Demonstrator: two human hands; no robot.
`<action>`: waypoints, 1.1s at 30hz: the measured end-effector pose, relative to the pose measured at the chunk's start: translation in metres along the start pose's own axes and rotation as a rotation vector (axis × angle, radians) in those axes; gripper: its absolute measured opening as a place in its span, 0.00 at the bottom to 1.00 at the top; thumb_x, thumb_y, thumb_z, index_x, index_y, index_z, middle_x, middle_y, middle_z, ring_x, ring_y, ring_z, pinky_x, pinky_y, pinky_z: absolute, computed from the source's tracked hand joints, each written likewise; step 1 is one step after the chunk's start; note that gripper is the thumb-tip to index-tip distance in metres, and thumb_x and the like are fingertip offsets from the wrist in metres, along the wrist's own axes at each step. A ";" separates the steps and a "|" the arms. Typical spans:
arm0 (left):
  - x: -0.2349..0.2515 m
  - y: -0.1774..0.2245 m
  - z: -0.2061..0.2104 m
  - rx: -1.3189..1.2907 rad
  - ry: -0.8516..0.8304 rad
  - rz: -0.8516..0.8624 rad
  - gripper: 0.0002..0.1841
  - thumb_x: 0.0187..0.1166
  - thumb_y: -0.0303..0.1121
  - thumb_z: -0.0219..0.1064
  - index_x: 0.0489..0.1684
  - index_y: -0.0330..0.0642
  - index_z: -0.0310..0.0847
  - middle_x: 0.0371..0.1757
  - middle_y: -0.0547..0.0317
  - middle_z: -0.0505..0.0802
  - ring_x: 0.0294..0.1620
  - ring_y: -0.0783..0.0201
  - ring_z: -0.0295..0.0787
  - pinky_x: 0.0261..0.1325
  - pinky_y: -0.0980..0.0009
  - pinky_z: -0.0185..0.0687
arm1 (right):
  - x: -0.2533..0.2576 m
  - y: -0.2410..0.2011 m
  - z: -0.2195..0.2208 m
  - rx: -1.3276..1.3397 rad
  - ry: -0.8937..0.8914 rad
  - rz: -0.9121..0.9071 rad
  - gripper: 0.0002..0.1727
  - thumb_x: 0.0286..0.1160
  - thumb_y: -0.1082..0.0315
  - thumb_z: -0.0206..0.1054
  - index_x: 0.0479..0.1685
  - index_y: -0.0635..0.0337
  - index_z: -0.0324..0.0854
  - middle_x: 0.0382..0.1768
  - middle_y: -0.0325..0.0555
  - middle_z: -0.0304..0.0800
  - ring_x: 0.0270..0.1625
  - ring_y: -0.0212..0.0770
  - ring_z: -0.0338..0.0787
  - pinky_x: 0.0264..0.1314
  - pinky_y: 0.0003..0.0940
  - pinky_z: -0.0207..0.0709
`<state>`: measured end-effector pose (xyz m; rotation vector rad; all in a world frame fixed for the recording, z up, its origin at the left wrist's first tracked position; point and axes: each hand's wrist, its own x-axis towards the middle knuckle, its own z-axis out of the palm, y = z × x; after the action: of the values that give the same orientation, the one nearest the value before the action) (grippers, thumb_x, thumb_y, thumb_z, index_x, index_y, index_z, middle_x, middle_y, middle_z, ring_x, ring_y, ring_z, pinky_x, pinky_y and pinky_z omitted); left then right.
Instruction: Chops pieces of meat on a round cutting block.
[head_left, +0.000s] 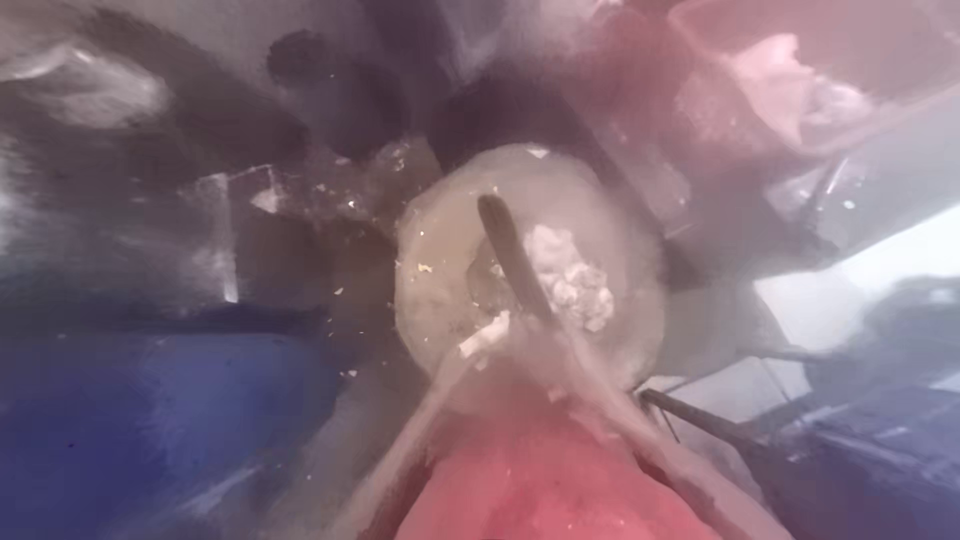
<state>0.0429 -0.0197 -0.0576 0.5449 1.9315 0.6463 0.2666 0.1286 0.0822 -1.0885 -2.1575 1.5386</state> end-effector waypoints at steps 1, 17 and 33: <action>-0.002 0.003 0.001 0.082 0.013 -0.012 0.34 0.80 0.51 0.71 0.76 0.33 0.74 0.64 0.37 0.89 0.65 0.48 0.88 0.73 0.48 0.80 | 0.000 -0.007 0.005 0.032 0.003 -0.089 0.39 0.91 0.42 0.43 0.82 0.69 0.67 0.63 0.54 0.88 0.62 0.34 0.88 0.70 0.34 0.82; -0.021 0.008 0.006 -0.337 -0.191 -0.049 0.26 0.94 0.49 0.51 0.75 0.36 0.74 0.56 0.45 0.93 0.50 0.55 0.96 0.54 0.56 0.93 | -0.017 0.023 0.016 -0.295 -0.100 0.293 0.31 0.95 0.53 0.43 0.90 0.61 0.60 0.71 0.60 0.83 0.70 0.51 0.86 0.77 0.51 0.76; -0.023 0.000 0.010 0.204 0.024 0.385 0.20 0.85 0.45 0.64 0.69 0.46 0.82 0.64 0.57 0.90 0.64 0.63 0.88 0.71 0.60 0.83 | -0.022 0.071 0.063 -0.470 -0.395 0.435 0.36 0.90 0.36 0.43 0.78 0.56 0.73 0.57 0.59 0.90 0.59 0.57 0.91 0.65 0.62 0.81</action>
<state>0.0619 -0.0323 -0.0462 1.0589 1.9428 0.7004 0.2727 0.0801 -0.0023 -1.6014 -2.7904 1.5572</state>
